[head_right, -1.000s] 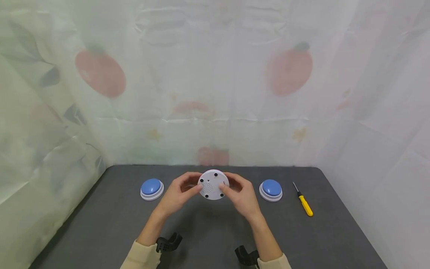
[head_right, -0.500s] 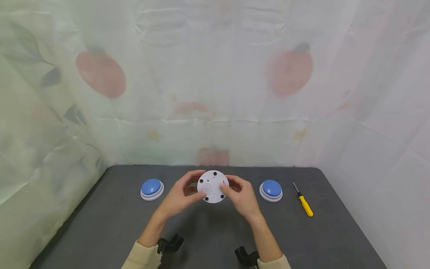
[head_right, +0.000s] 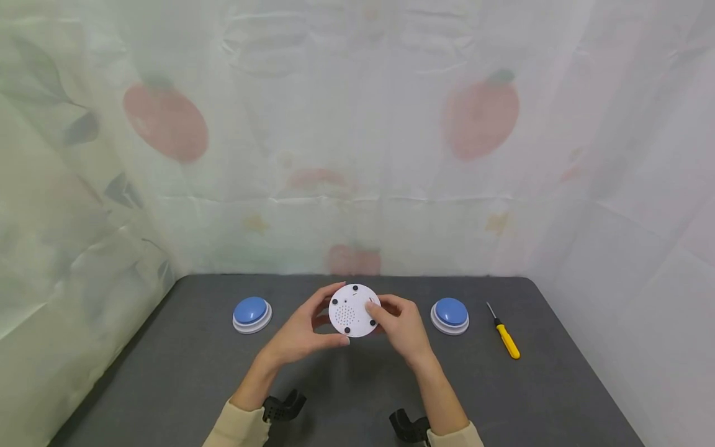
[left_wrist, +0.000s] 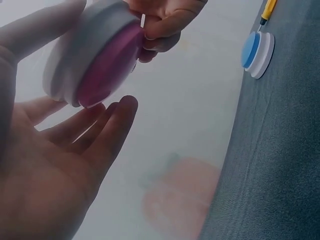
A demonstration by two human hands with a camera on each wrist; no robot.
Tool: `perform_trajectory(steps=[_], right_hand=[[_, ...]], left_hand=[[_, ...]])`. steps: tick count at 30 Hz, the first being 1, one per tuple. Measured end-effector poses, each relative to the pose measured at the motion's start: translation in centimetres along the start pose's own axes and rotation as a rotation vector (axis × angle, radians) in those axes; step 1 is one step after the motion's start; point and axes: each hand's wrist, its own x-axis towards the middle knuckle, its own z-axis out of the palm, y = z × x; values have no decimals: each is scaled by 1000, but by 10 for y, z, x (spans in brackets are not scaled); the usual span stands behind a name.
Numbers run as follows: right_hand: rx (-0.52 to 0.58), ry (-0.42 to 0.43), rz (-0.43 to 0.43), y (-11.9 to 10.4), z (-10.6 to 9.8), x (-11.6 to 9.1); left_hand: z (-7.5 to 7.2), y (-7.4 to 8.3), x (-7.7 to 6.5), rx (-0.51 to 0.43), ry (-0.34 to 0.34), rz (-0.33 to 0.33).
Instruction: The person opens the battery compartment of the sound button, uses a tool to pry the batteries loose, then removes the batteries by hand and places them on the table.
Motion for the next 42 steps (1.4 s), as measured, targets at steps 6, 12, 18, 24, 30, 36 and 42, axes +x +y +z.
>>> perform_trajectory(steps=[6, 12, 18, 24, 30, 36, 42], right_hand=[[42, -31, 23, -1, 0, 0], [-4, -76, 47, -2, 0, 0], [-29, -113, 43, -2, -1, -1], [-30, -125, 36, -2, -1, -1], [-73, -75, -1, -5, -2, -3], [-163, 37, -71, -5, -1, -4], [-256, 144, -143, -8, 6, -6]], left_hand=[[1, -1, -1, -15, -23, -25], [1, -3, 0, -27, -40, -46], [4, -3, 1, -38, -63, -64], [5, -1, 1, -49, -48, -76], [6, -1, 2, -39, -23, -88], [6, -3, 2, -11, -1, -95], [8, -7, 3, -5, 15, -92]])
